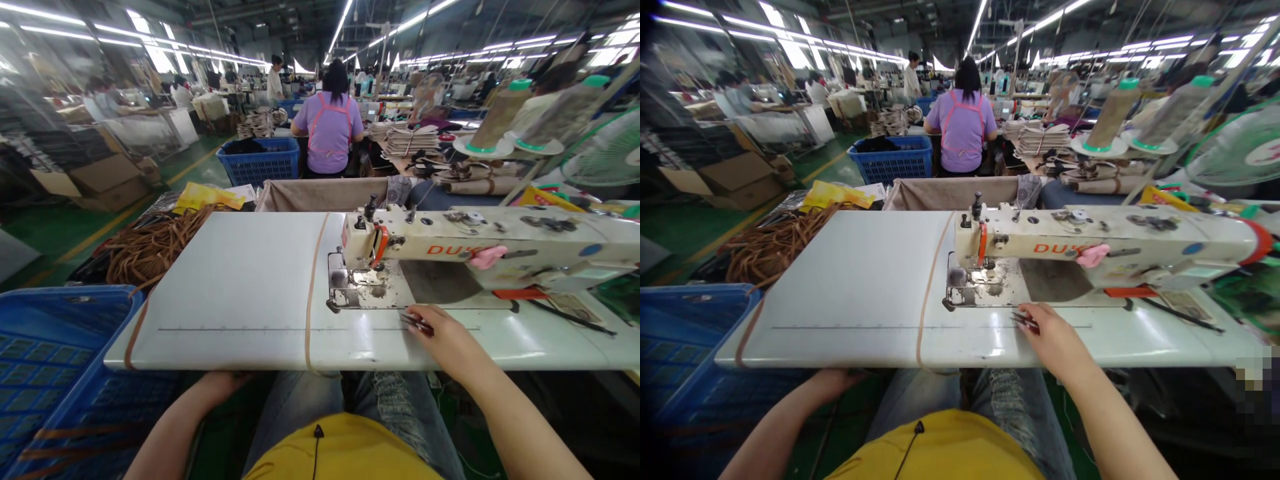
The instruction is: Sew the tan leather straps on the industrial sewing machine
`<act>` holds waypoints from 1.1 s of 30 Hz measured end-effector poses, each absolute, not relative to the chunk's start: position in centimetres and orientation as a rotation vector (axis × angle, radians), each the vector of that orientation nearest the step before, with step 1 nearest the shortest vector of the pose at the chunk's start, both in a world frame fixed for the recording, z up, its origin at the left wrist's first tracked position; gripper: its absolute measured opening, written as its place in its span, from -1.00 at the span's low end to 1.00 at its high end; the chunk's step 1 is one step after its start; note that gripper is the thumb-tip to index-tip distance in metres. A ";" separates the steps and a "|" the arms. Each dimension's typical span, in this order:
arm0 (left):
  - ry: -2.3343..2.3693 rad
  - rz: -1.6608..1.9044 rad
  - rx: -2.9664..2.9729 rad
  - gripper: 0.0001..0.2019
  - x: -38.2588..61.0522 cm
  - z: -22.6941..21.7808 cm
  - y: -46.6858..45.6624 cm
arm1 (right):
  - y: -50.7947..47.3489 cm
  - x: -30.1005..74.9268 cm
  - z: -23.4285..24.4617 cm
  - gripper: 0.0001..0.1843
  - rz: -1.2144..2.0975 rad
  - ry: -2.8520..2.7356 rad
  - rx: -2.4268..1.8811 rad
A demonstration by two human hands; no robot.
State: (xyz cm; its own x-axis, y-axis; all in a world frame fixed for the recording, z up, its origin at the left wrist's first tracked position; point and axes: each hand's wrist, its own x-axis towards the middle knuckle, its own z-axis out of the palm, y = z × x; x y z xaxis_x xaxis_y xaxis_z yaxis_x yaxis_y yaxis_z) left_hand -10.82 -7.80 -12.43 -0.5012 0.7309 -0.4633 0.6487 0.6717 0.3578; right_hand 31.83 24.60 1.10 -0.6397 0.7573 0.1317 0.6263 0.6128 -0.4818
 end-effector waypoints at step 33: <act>1.042 1.186 0.591 -0.52 5.1 -1.1 0.5 | 14.0 25.9 0.4 -0.66 0.389 -2.545 -0.205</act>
State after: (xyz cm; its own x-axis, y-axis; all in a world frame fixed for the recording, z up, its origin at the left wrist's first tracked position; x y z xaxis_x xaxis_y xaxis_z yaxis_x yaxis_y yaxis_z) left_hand 5.05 0.51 -1.08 0.0222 0.9404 -0.3395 -0.4574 0.3115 0.8329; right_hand 25.87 13.95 0.37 -0.8361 0.2244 0.5005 0.0644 0.9464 -0.3166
